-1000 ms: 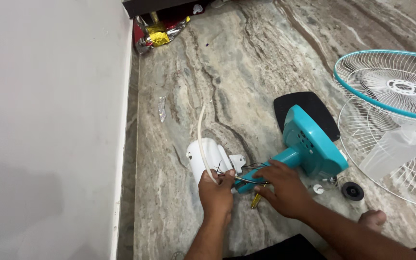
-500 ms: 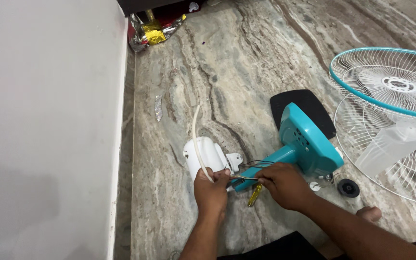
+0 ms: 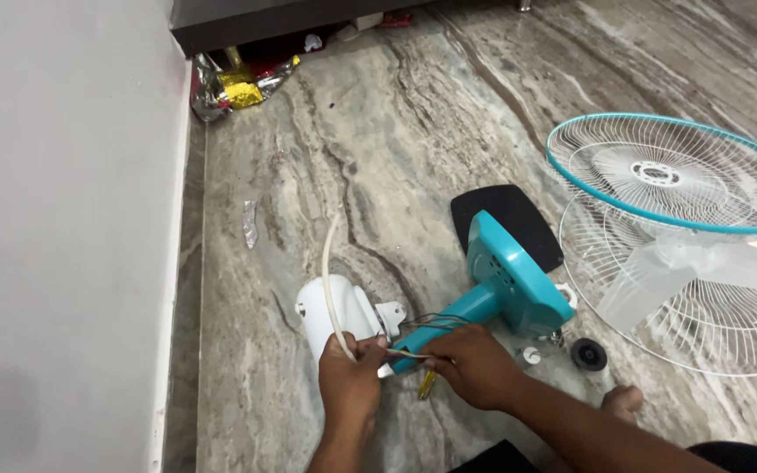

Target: The person sits on the floor and repairs a disassembled electric fan. They use a screwdriver to strip the insulation from wires and connect them to the fan motor. The person handles the fan housing, motor, and various small parts scattered on the floor.

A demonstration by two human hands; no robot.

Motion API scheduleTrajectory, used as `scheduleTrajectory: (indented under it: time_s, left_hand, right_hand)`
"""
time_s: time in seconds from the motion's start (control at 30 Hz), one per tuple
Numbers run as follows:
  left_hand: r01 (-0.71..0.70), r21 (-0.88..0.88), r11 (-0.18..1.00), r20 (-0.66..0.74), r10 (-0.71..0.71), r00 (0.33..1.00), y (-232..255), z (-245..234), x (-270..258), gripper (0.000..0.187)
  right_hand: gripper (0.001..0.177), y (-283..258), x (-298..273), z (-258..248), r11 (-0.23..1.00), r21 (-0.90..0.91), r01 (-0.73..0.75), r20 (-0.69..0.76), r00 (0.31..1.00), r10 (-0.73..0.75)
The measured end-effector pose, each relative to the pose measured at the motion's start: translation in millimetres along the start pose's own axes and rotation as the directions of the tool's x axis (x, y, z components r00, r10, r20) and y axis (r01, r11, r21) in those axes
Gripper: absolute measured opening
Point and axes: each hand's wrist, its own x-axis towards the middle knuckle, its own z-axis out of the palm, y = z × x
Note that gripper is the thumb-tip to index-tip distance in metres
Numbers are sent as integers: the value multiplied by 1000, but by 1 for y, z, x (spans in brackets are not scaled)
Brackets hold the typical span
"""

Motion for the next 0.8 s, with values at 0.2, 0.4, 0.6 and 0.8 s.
scheduleTrajectory:
  time_s: [0.2, 0.4, 0.6, 0.8]
  left_hand:
    - [-18, 45, 999, 5, 18, 1000, 4, 1, -4, 29]
    - [59, 109, 992, 13, -61, 998, 4, 2, -5, 28]
    - [79, 324, 943, 126, -125, 984, -9, -5, 0, 25]
    - [-20, 412, 911, 160, -51, 986, -15, -6, -2, 22]
  right_hand:
    - [20, -5, 3, -6, 1000, -12, -9, 9, 1000, 9]
    - [23, 0, 6, -4, 987, -12, -163, 41, 986, 163]
    - [17, 10, 4, -2, 977, -170, -128, 39, 990, 137]
    - [27, -5, -1, -3, 989, -150, -3, 105, 994, 19]
